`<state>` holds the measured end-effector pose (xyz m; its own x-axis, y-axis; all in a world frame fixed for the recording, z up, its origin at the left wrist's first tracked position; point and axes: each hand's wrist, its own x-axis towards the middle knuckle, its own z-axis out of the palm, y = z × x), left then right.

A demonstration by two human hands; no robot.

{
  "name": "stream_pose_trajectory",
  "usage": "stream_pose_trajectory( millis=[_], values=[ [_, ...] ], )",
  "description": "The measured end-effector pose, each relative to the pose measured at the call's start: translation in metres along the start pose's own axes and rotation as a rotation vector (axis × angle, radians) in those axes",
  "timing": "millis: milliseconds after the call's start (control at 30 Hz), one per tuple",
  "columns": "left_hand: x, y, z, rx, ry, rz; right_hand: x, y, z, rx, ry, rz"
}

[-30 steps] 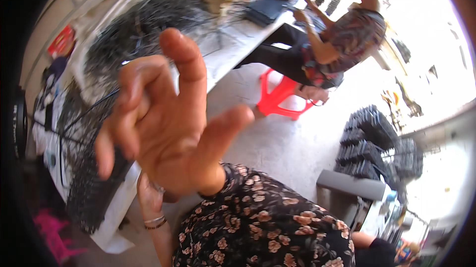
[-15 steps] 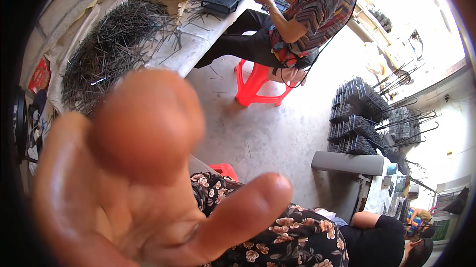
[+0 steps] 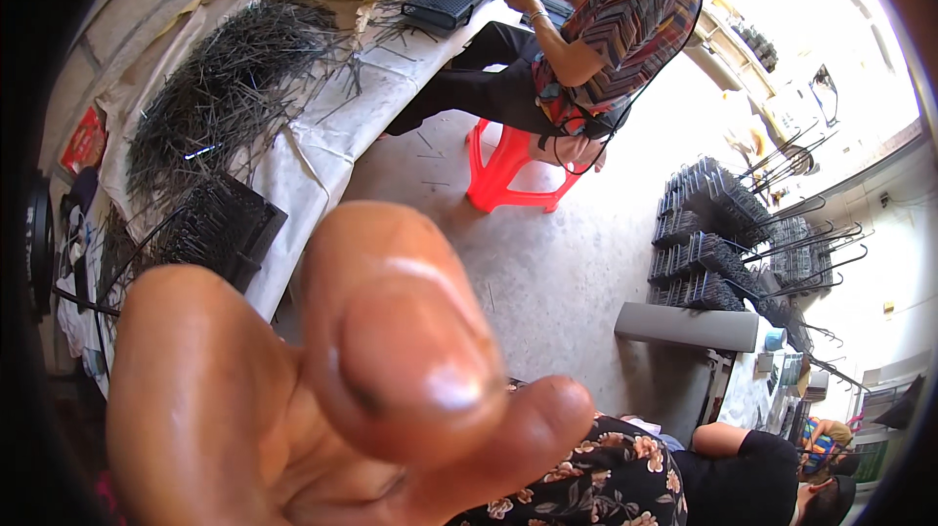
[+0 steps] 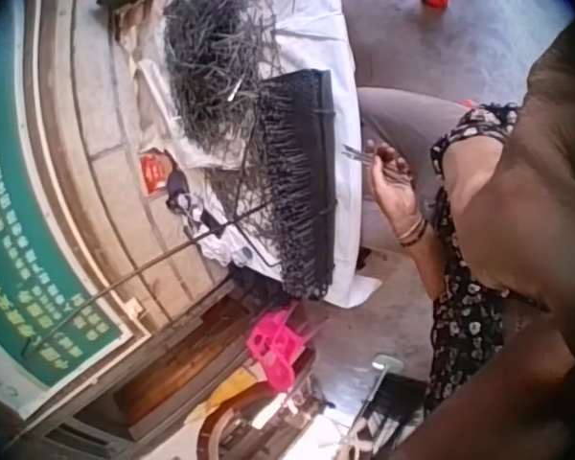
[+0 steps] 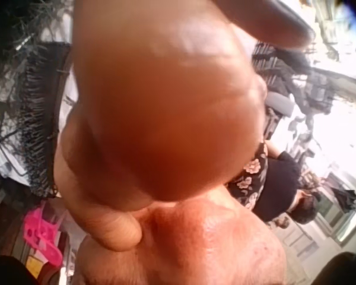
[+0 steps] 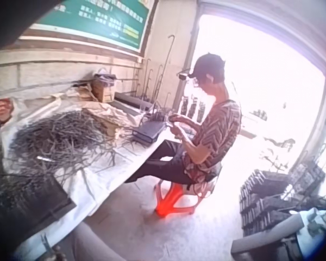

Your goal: The person inserts metal pins into the holes of a perforated frame by hand, gathers additional metal pins from a pile on the table, and inserts the pins into the frame.

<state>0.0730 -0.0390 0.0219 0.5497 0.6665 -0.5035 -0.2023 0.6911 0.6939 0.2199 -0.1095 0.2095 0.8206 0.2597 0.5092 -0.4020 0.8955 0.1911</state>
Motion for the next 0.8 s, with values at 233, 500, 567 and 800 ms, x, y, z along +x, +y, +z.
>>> stream_pose_trajectory(
  millis=[233,500,567,800],
  values=[
    [-0.0019,-0.0025,-0.0011,-0.016,-0.026,0.014,-0.0029,0.0004,0.0023,0.003,-0.032,-0.003],
    [-0.0052,-0.0063,0.0018,-0.028,0.002,0.005,-0.0053,-0.0009,0.0016,-0.003,-0.055,-0.015],
    [-0.0034,-0.0063,0.0022,-0.023,-0.016,0.000,-0.0051,-0.0009,0.0010,-0.004,-0.067,-0.020],
    [-0.0021,-0.0089,-0.0006,-0.029,-0.014,-0.026,-0.0054,0.0004,-0.0001,-0.012,-0.095,-0.030]
  ],
)
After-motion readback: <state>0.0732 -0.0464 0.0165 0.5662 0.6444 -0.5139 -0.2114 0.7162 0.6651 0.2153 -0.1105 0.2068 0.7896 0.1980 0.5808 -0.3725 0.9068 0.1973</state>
